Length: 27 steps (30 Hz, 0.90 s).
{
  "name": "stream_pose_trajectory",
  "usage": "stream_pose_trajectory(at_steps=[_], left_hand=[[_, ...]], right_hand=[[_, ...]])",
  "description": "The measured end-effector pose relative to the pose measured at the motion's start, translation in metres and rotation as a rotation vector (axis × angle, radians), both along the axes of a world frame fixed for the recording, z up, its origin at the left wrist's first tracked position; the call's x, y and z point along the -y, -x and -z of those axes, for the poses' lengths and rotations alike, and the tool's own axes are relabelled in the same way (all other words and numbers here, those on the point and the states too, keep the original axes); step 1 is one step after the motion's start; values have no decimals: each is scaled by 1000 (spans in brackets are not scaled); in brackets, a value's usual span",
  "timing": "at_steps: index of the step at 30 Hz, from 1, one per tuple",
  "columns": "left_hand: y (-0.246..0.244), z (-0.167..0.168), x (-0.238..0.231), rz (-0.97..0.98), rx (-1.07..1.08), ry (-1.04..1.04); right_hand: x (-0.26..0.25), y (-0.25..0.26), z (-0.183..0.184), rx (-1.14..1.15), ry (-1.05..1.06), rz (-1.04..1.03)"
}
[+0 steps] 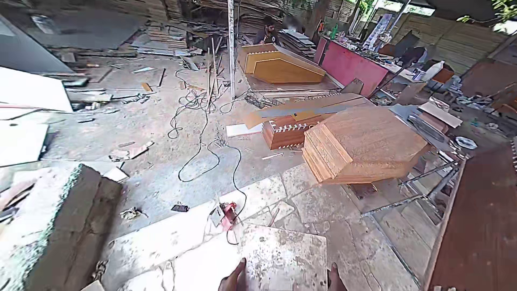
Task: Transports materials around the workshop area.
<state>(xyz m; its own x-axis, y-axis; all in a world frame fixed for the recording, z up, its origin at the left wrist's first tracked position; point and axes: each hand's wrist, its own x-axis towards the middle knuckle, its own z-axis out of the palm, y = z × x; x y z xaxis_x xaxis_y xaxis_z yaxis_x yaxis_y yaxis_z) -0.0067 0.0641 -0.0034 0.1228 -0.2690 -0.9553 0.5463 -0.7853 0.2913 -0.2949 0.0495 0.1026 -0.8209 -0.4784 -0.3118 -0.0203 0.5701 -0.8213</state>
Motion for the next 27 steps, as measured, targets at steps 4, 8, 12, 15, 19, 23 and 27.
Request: stream_pose_trajectory(at_steps=[4, 8, 12, 15, 19, 23, 27], left_hand=[[-67, 1, -73, -145, 128, -61], [-113, -4, -124, -280, 203, -112], [-139, -16, -165, -306, 297, -163], [-152, -5, -192, -372, 339, -192], [-167, 12, -230, -458, 320, -240], [-186, 38, -268, -497, 308, -300], [-217, 76, -297, -481, 259, -350]], right_hand=[[-14, -70, 30, -38, -31, -202], [-23, -125, 42, 2, -102, -338], [-44, -158, 54, -5, -261, -478], [-53, -179, 80, -31, -342, -612], [-73, -204, 108, -24, -384, -679], [-97, -233, 136, -21, -425, -704], [-128, -267, 185, -37, -429, -714]])
